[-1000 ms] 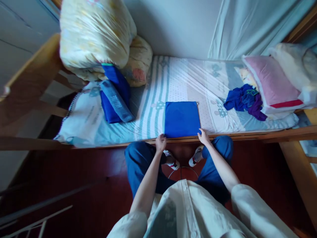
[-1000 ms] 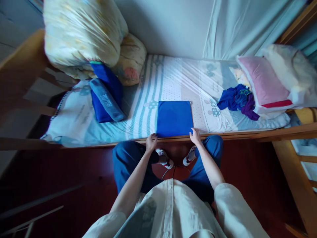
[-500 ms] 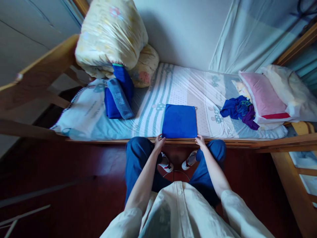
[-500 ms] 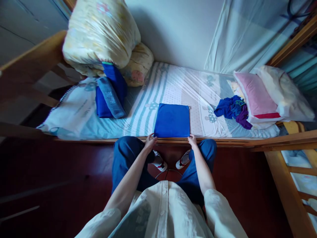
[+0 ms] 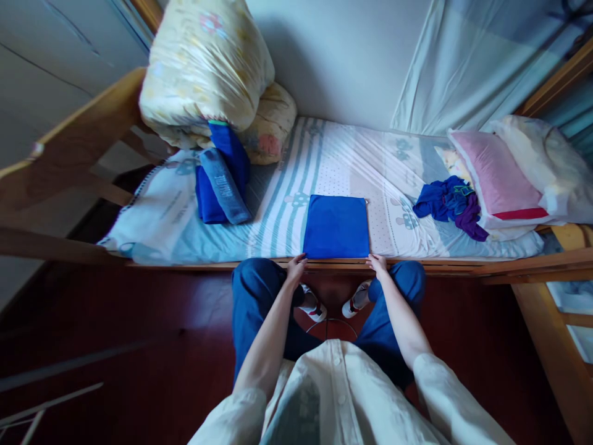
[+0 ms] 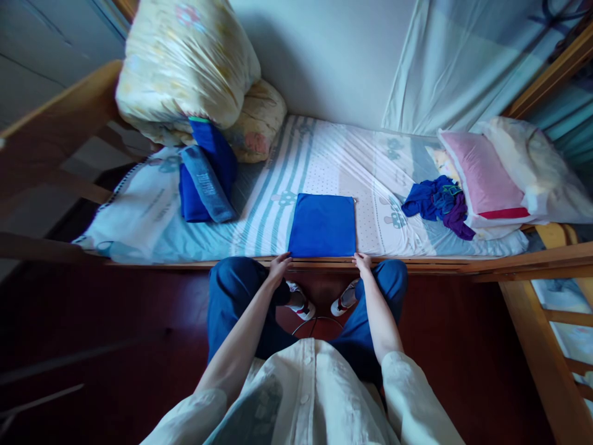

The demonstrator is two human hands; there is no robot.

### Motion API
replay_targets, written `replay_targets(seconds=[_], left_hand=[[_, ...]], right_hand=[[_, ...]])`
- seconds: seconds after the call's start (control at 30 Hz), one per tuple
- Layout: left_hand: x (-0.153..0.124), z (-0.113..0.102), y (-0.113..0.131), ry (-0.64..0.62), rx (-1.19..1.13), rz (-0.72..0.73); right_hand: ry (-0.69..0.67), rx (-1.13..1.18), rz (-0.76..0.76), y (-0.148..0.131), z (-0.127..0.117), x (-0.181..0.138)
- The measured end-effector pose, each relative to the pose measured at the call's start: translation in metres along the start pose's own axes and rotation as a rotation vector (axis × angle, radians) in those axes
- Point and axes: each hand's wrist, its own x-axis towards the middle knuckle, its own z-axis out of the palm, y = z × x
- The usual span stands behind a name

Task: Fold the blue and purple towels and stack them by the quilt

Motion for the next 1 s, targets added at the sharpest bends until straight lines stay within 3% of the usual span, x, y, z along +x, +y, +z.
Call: replay_targets(seconds=[0.13, 0.3, 0.53, 0.83, 1.0], left_hand=[[-0.005, 0.000, 0.004, 0.029, -0.051, 0.009], [-0.007, -0.003, 0.003, 0.090, 0.047, 0.077], [0.002, -0.009, 0.009, 0.045, 0.178, 0.243], [0.019, -0.006, 0.021, 0.177, 0.356, 0.394], [0.022, 0.001, 0.025, 0.071, 0.240, 0.441]], right_hand=[[0.033, -0.005, -0.008, 0.001, -0.001, 0.002], [0.049, 0.002, -0.007, 0.004, 0.000, 0.002], [0.074, 0.039, -0.039, 0.003, 0.003, 0.003], [0.004, -0.121, -0.292, -0.006, 0.009, 0.011], [0.054, -0.314, -0.431, -0.013, 0.011, 0.017]])
